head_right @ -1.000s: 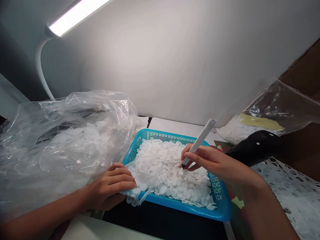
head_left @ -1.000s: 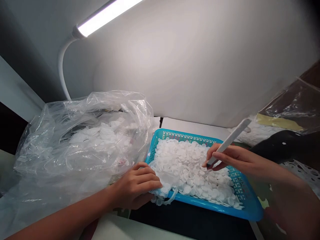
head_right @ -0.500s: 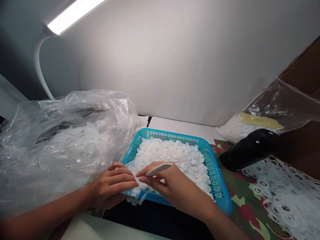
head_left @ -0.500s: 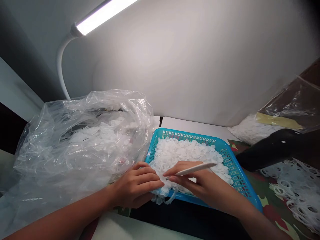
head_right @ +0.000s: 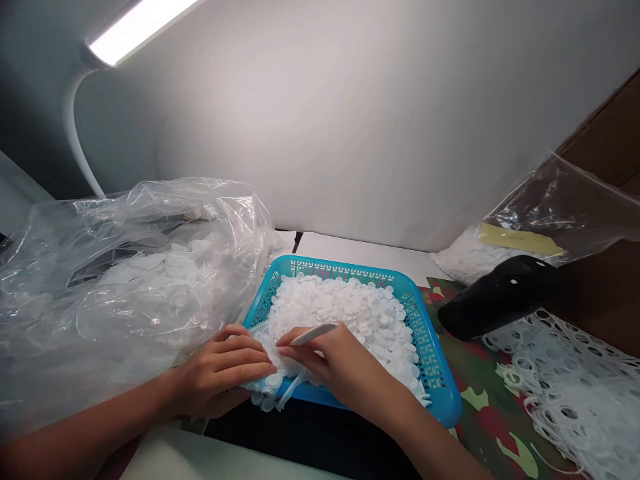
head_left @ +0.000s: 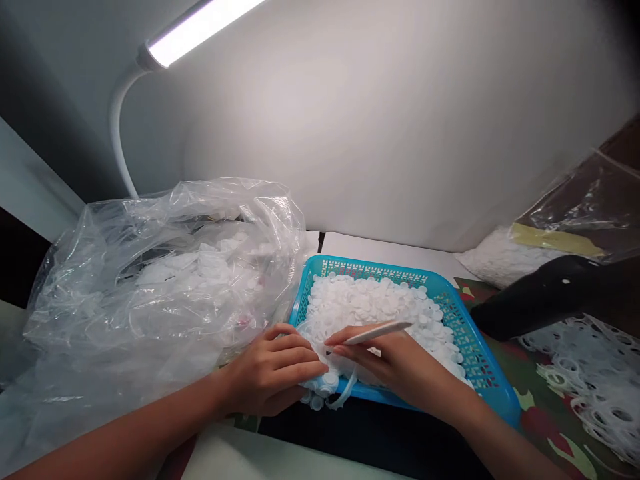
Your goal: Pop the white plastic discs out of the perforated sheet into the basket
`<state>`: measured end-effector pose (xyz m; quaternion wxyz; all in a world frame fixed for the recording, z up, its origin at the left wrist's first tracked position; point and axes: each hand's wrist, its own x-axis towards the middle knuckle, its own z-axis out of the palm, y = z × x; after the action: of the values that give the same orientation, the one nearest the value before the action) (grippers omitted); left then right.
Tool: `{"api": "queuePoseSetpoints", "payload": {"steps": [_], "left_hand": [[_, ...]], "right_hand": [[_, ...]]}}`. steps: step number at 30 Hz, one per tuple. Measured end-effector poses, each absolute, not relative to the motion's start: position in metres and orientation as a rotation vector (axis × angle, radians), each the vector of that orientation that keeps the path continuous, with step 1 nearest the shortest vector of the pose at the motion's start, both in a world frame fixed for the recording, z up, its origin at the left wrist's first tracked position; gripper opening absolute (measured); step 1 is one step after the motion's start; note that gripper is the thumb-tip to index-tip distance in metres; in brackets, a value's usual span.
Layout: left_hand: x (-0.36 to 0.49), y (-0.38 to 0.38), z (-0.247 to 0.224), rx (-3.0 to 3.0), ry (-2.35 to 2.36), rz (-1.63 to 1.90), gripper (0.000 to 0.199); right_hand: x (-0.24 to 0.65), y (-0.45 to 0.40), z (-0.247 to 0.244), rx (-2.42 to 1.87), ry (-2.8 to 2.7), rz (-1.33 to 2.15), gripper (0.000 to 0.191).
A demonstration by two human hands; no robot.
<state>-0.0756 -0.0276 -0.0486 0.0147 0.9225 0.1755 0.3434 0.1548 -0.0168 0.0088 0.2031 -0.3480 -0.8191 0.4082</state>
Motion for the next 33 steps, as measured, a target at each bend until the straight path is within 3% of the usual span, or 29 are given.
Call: {"api": "queuePoseSetpoints", "payload": {"steps": [13,19,33], "left_hand": [[-0.076,-0.027,-0.047,2.889,0.508,1.052,0.028],[-0.075,-0.027,-0.046,2.889,0.506,1.066,0.025],[-0.076,-0.028,-0.046,2.862,0.508,1.023,0.027]], "right_hand": [[0.148,-0.020,0.014,-0.847,-2.735,0.741,0.012],[0.149,-0.020,0.005,-0.689,-2.783,0.417,0.016],[0.154,-0.016,-0.006,-0.860,-2.279,0.629,0.016]]}}
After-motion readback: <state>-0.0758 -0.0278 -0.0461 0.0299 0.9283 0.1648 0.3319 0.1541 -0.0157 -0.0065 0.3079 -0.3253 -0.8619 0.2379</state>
